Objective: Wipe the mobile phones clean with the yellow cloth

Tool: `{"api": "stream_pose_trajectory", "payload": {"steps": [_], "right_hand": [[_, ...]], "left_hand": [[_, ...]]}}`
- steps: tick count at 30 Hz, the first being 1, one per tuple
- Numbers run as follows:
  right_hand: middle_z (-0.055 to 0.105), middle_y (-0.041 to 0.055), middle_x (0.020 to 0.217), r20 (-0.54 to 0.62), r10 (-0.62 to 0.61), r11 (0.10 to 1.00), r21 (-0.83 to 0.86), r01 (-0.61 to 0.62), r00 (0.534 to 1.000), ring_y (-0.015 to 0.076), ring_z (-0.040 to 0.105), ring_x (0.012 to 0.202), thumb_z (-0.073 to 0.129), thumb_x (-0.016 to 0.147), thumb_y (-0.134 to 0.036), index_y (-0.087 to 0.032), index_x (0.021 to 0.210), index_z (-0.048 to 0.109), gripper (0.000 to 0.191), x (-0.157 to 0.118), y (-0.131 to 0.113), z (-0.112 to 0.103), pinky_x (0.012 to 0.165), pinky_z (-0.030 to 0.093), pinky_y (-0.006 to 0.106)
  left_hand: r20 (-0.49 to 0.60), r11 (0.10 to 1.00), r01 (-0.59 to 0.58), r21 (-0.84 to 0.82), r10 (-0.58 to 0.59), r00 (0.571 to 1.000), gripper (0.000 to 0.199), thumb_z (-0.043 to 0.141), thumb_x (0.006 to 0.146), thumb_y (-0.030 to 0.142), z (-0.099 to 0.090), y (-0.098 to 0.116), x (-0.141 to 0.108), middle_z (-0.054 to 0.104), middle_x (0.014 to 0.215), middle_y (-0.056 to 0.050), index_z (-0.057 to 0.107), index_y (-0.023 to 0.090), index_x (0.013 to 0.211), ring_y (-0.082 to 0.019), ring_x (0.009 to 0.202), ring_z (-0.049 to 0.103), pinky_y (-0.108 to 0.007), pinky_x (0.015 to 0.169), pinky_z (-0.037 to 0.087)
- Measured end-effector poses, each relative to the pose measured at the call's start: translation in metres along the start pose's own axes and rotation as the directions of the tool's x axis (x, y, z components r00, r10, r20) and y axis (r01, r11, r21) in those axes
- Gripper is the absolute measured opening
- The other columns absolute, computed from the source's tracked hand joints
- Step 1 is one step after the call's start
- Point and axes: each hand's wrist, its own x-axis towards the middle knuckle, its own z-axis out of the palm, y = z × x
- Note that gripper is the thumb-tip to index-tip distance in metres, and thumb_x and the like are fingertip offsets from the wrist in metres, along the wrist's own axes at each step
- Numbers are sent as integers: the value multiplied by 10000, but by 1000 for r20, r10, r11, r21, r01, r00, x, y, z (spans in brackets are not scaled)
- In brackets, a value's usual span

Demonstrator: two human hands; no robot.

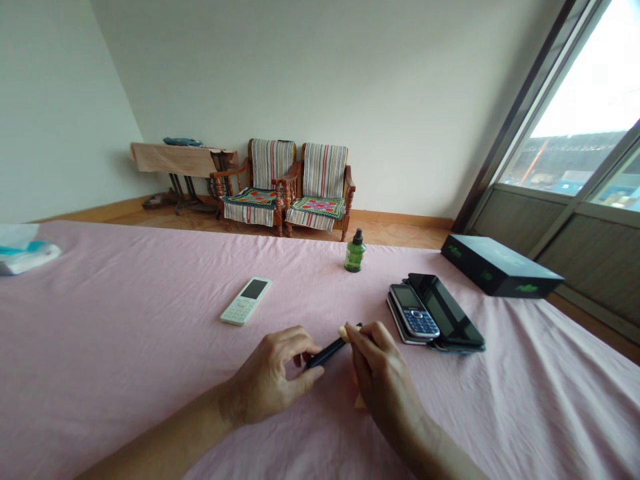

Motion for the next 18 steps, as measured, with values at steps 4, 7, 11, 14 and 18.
{"api": "stream_pose_trajectory", "payload": {"steps": [4,7,11,14,18], "right_hand": [[538,48,832,-50,32,998,-45,-34,998,156,564,705,424,948,-150,-192,1081,667,280,7,14,-5,635,478,264],[535,55,840,-43,35,996,-84,-38,998,160,556,705,410,950,-135,-180,1121,655,302,7,17,-6,632,476,272],[537,71,859,11,5,994,-110,-4,1000,184,545,743,398,935,-88,-182,1172,626,342,0,10,-2,645,485,297],[550,97,929,47,-79,995,-50,81,996,205,555,833,374,923,-45,-179,1207,593,383,-8,-2,5,702,508,316],[575,95,920,82,-183,983,16,182,980,210,567,812,371,923,-43,-190,1199,574,373,-17,-22,15,679,528,315]], "left_hand": [[29,1000,-24,-12,24,999,128,655,795,165,-3,-5,1,620,779,-32,652,161,923,-156,691,586,-254,656,468],[137,999,-39,-37,44,990,176,682,782,189,-8,-10,2,634,776,-33,673,168,956,-155,670,586,-245,632,464],[212,998,-27,-64,40,976,181,708,807,265,-11,-14,4,643,768,-39,701,173,963,-163,681,584,-237,625,454],[207,997,-29,-76,44,977,165,687,827,256,-9,-15,4,643,783,-39,705,189,977,-170,713,590,-236,634,450],[188,995,-35,-93,52,981,88,645,848,253,-8,-14,4,624,743,-30,695,181,859,-156,686,585,-220,613,434]]}}
